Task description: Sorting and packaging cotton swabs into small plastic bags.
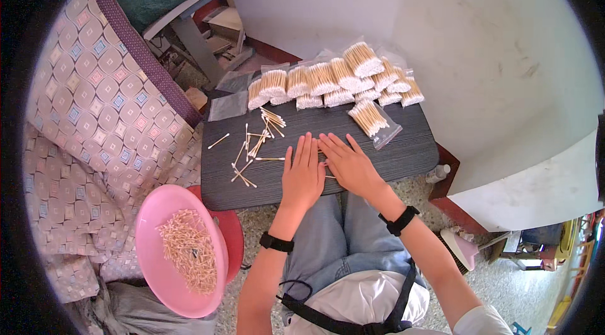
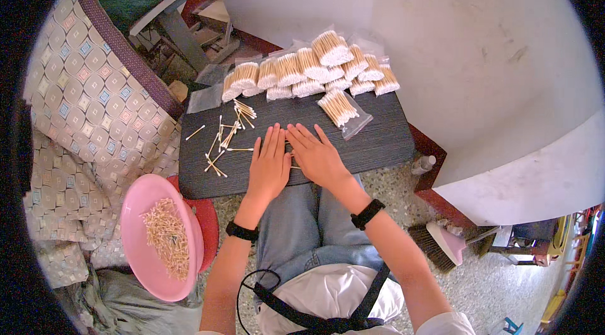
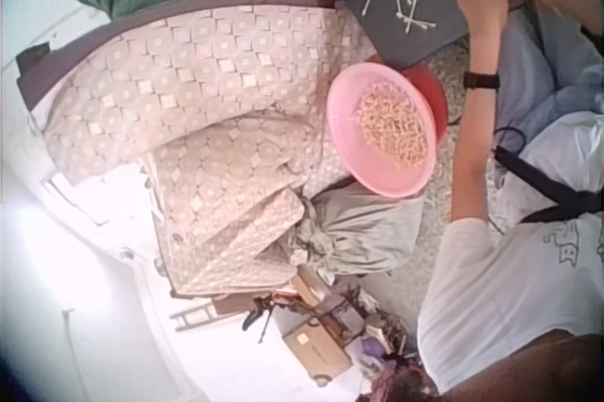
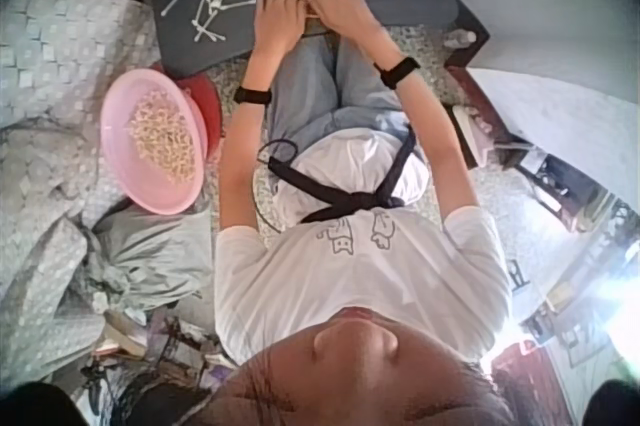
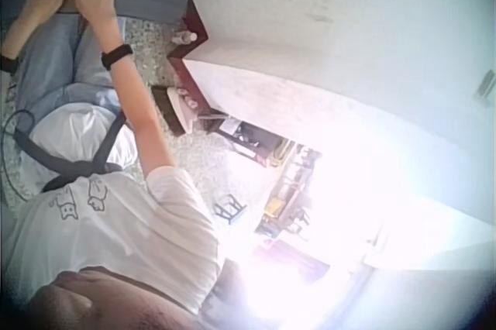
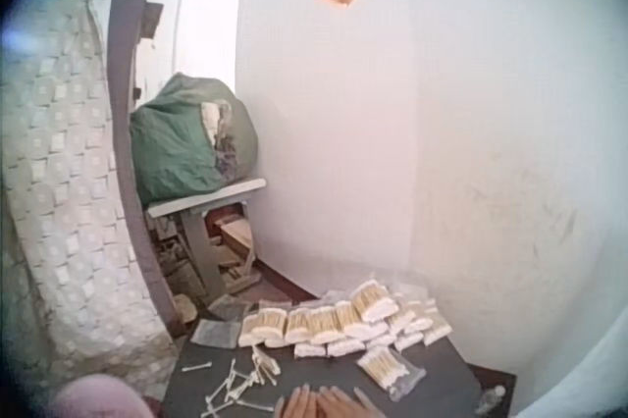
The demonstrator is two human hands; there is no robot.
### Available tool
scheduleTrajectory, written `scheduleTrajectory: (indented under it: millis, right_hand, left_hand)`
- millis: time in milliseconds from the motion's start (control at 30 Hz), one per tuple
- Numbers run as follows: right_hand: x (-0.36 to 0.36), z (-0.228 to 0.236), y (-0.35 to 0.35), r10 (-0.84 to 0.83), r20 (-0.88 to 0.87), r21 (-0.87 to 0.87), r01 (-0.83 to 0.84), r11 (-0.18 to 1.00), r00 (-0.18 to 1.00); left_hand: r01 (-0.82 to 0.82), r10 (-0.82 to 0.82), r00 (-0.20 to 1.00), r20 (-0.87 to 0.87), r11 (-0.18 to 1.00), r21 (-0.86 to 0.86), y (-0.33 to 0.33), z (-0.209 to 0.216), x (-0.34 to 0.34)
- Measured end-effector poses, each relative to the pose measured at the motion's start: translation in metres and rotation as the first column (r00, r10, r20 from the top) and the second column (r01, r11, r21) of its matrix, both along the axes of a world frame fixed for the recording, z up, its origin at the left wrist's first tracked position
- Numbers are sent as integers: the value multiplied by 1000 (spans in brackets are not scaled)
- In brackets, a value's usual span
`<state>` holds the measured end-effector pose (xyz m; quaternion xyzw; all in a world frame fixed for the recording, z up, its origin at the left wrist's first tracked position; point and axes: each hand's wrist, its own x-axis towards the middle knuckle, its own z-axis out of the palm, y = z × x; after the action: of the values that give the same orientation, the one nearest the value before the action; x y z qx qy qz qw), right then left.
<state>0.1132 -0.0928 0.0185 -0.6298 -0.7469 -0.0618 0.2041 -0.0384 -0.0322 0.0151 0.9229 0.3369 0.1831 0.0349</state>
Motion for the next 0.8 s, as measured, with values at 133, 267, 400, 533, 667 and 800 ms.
scheduleTrajectory:
  millis: [133,267,400,533,667,800]
  right_hand:
    - [2,4,-5,15,-81,-56,-19,998,997]
    - [8,7,-22,64,-43,-95,-68,993,997]
    - [6,15,-28,57,-426,-61,-92,994,903]
    - [-18,20,-30,-51,-527,-7,56,998,848]
    - [-13,11,-22,-128,-187,-49,120,992,974]
    - [-1,12,-10,-120,-211,0,123,992,970]
  left_hand:
    - [17,-16,999,39,1000,-24,1,1,-4]
    - [61,-62,998,-7,998,-26,-10,8,-17]
    - [88,20,942,335,949,-304,-14,15,-20]
    - [126,149,796,587,908,-400,-17,14,-10]
    - [116,146,803,578,913,-392,-8,14,-6]
    - [-52,94,916,390,992,-116,-4,11,-9]
